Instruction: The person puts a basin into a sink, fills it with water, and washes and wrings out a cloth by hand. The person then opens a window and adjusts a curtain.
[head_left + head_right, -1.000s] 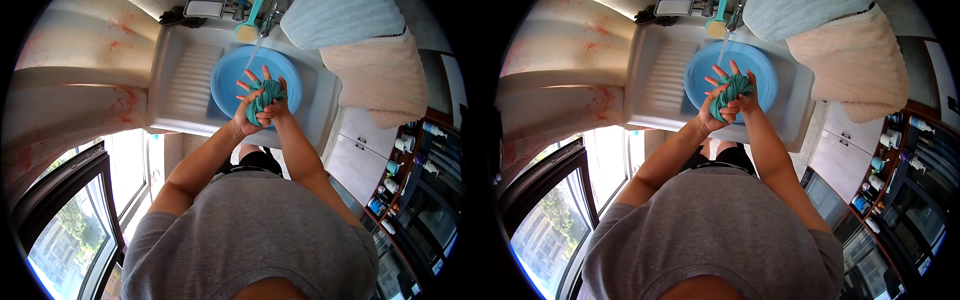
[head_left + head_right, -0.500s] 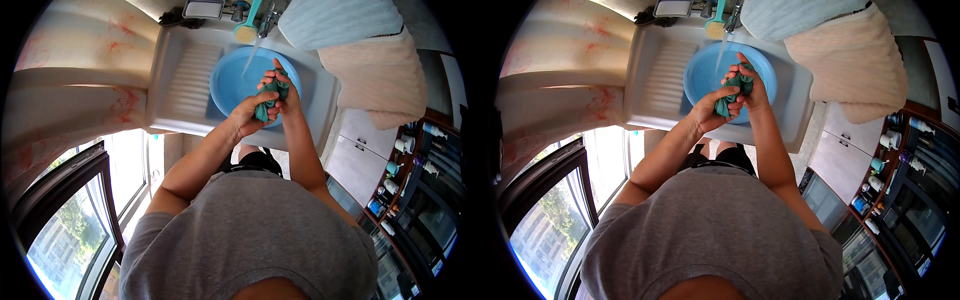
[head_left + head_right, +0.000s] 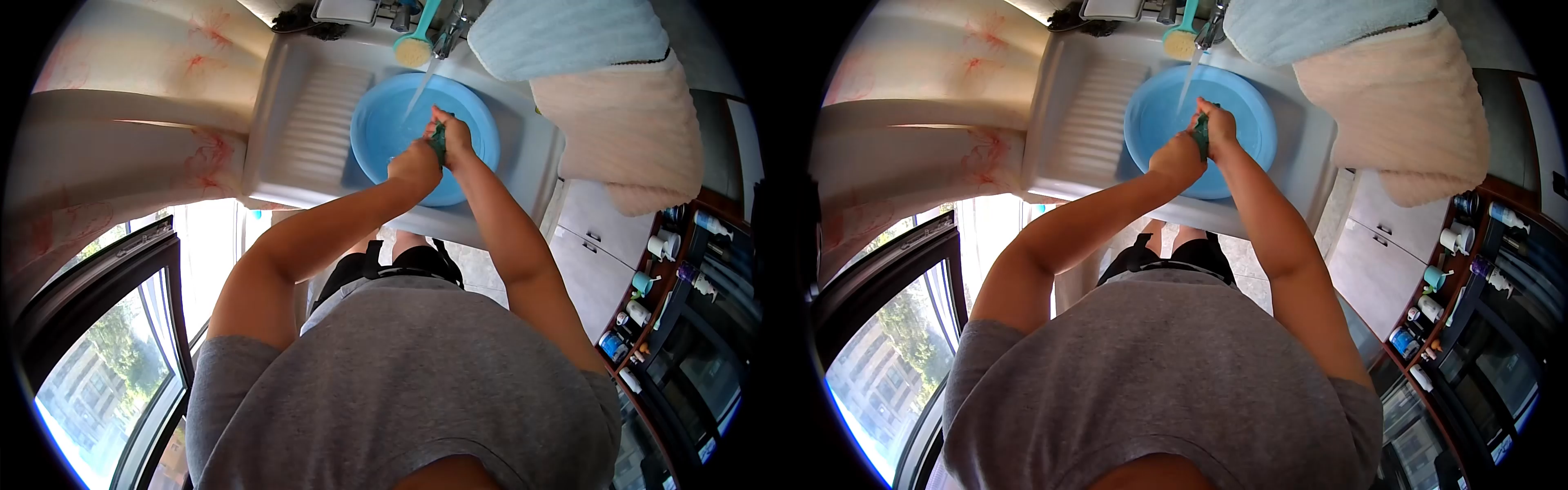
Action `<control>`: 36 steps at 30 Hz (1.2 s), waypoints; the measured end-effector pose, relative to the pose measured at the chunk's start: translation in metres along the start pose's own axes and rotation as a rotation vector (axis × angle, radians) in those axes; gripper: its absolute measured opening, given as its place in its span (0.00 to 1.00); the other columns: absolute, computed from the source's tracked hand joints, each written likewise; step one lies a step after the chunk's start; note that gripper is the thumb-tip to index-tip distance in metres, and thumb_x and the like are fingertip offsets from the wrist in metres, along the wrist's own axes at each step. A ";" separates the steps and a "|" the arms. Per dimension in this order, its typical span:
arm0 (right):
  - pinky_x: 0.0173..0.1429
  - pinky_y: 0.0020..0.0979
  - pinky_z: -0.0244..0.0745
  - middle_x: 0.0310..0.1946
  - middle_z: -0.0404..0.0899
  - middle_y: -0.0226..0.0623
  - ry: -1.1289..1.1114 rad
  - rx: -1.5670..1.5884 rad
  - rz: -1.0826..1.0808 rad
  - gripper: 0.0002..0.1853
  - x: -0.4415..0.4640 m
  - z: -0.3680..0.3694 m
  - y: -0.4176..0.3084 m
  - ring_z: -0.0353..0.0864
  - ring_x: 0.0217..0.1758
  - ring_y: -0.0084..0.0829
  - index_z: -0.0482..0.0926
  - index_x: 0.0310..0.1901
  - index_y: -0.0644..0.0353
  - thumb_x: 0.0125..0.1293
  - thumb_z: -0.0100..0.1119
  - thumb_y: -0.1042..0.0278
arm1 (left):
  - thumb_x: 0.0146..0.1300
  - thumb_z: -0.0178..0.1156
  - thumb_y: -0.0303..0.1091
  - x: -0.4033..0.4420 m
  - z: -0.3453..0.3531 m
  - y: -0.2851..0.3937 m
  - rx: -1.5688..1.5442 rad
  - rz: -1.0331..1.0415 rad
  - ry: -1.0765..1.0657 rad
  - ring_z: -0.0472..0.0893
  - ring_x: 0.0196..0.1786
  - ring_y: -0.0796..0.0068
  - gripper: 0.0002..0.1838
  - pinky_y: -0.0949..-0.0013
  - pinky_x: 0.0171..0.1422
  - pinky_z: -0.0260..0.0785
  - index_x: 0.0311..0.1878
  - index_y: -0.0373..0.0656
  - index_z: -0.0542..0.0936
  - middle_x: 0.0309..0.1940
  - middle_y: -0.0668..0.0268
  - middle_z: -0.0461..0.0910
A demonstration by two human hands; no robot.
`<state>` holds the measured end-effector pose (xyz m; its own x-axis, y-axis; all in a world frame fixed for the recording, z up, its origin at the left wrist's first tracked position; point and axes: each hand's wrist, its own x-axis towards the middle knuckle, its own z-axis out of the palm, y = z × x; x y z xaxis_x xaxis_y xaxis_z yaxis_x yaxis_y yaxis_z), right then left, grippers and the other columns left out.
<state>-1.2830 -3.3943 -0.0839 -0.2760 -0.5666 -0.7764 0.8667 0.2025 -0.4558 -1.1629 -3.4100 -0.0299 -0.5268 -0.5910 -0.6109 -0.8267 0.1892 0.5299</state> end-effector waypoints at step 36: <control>0.67 0.36 0.71 0.71 0.61 0.48 0.416 -1.942 -1.483 0.33 -0.046 0.073 -0.098 0.71 0.64 0.46 0.64 0.67 0.69 0.60 0.59 0.72 | 0.56 0.55 0.28 -0.093 -0.101 -0.136 -1.401 0.167 0.100 0.79 0.33 0.68 0.23 0.67 0.37 0.76 0.56 0.33 0.68 0.39 0.53 0.80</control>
<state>-1.3247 -3.4466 0.0283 -0.3033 -0.8845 0.3546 -0.9511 0.3039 -0.0553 -0.9818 -3.4598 0.0139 -0.5329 -0.7029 -0.4711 0.1524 -0.6274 0.7636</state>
